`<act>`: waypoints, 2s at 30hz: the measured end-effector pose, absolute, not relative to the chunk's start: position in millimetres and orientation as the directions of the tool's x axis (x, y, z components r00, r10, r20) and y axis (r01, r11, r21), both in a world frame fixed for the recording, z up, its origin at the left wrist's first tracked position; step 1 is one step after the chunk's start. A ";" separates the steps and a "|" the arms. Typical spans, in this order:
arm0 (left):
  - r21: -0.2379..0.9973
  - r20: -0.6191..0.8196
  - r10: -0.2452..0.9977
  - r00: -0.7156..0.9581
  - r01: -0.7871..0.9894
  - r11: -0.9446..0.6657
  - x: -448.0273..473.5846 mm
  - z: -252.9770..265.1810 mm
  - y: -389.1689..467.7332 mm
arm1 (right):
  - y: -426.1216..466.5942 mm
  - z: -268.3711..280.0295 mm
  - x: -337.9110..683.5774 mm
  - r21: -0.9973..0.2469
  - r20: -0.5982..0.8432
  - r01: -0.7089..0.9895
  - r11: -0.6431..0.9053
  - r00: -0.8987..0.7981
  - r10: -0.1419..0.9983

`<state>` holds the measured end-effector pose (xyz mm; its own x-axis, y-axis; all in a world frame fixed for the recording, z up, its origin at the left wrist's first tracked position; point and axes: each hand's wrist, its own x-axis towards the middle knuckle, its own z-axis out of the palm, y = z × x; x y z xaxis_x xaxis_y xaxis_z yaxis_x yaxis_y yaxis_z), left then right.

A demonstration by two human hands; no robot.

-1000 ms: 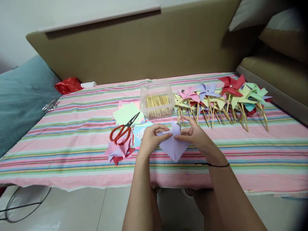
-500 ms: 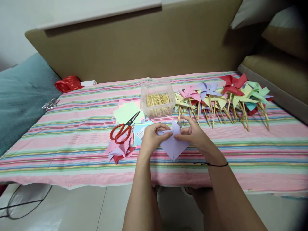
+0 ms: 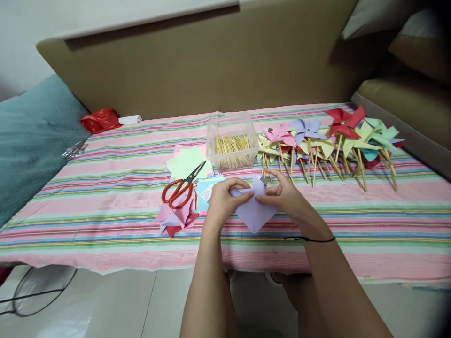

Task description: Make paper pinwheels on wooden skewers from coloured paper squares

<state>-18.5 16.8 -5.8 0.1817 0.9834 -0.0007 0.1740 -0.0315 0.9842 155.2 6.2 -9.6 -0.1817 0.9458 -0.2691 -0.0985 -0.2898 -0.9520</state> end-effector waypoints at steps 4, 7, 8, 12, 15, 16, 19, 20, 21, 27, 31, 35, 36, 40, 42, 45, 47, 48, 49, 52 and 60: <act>0.981 0.007 0.984 0.179 0.188 -0.041 -18.4 -5.7 16.8 | 6.1 -9.5 154.6 -0.950 -0.272 -0.105 -0.294 -0.178 0.946; 0.980 0.003 0.984 0.179 0.195 -0.038 -17.6 -4.6 16.8 | 6.1 -9.7 153.7 -0.950 -0.279 -0.099 -0.297 -0.164 0.946; 0.981 -0.002 0.984 0.179 0.189 -0.032 -17.3 -4.0 16.9 | 6.4 -10.0 153.5 -0.950 -0.280 -0.094 -0.297 -0.158 0.947; 0.998 0.002 0.997 0.076 0.058 -0.006 -16.6 -0.8 18.1 | 8.7 -12.2 154.3 -0.952 -0.273 -0.121 -0.282 -0.083 0.958; 0.986 -0.075 0.995 -0.071 -0.157 0.063 -16.1 0.1 19.0 | 10.9 -12.3 156.1 -0.954 -0.242 -0.195 -0.228 0.048 0.969; 0.969 -0.119 0.990 -0.077 -0.226 0.099 -15.2 -0.2 19.0 | 11.3 -11.7 156.3 -0.955 -0.227 -0.216 -0.205 0.084 0.970; 0.917 -0.208 0.978 0.029 -0.342 0.205 -9.0 -2.1 17.7 | 11.3 -8.3 154.8 -0.957 -0.189 -0.246 -0.153 0.129 0.974; 0.911 -0.218 0.974 0.061 -0.345 0.225 -6.0 -2.8 17.0 | 10.8 -6.9 153.5 -0.957 -0.185 -0.249 -0.148 0.132 0.974; 0.911 -0.224 0.972 0.072 -0.339 0.235 -3.0 -3.5 16.4 | 10.3 -5.6 152.0 -0.957 -0.185 -0.250 -0.148 0.132 0.974; 0.934 -0.232 0.971 -0.065 -0.293 0.203 6.8 -5.2 15.9 | 7.7 -3.8 144.9 -0.968 -0.168 -0.206 -0.142 0.112 0.979; 0.951 -0.224 0.968 -0.114 -0.245 0.191 6.3 -3.2 16.8 | 8.2 -6.4 145.0 -0.976 -0.149 -0.172 -0.131 0.096 0.984; 0.973 -0.185 0.972 -0.142 -0.163 0.161 6.3 -0.1 16.0 | 8.8 -7.0 144.7 -0.974 -0.137 -0.194 -0.118 0.089 0.987; 0.975 -0.179 0.974 -0.141 -0.155 0.157 6.4 0.5 15.7 | 8.8 -6.7 144.4 -0.971 -0.140 -0.209 -0.120 0.085 0.987; 0.973 -0.181 0.977 -0.114 -0.169 0.160 7.0 1.7 14.4 | 8.2 -5.8 143.6 -0.961 -0.170 -0.235 -0.149 0.073 0.983; 0.965 -0.182 0.980 -0.086 -0.208 0.161 6.8 1.9 14.5 | 8.2 -5.7 143.5 -0.961 -0.179 -0.230 -0.155 0.091 0.980; 0.947 -0.189 0.980 -0.065 -0.277 0.164 4.6 1.2 16.5 | 8.9 -6.4 144.2 -0.955 -0.187 -0.257 -0.147 0.140 0.972; 0.945 -0.172 0.979 -0.114 -0.300 0.131 2.0 0.0 18.7 | 9.7 -7.3 145.3 -0.952 -0.193 -0.271 -0.143 0.167 0.967; 0.947 -0.149 0.978 -0.147 -0.307 0.098 0.5 -0.8 19.7 | 10.0 -7.8 145.9 -0.952 -0.193 -0.271 -0.141 0.178 0.965; 0.948 -0.121 0.977 -0.178 -0.312 0.061 -0.9 -1.5 20.6 | 10.2 -8.3 146.5 -0.953 -0.191 -0.269 -0.137 0.189 0.963; 0.949 -0.033 0.977 -0.211 -0.314 -0.036 -4.1 -2.7 21.9 | 10.5 -10.0 147.4 -0.952 -0.189 -0.279 -0.124 0.223 0.956; 0.972 0.088 0.983 -0.160 -0.200 -0.120 -3.8 -0.4 19.9 | 12.3 -12.9 145.8 -0.944 -0.214 -0.306 -0.120 0.296 0.931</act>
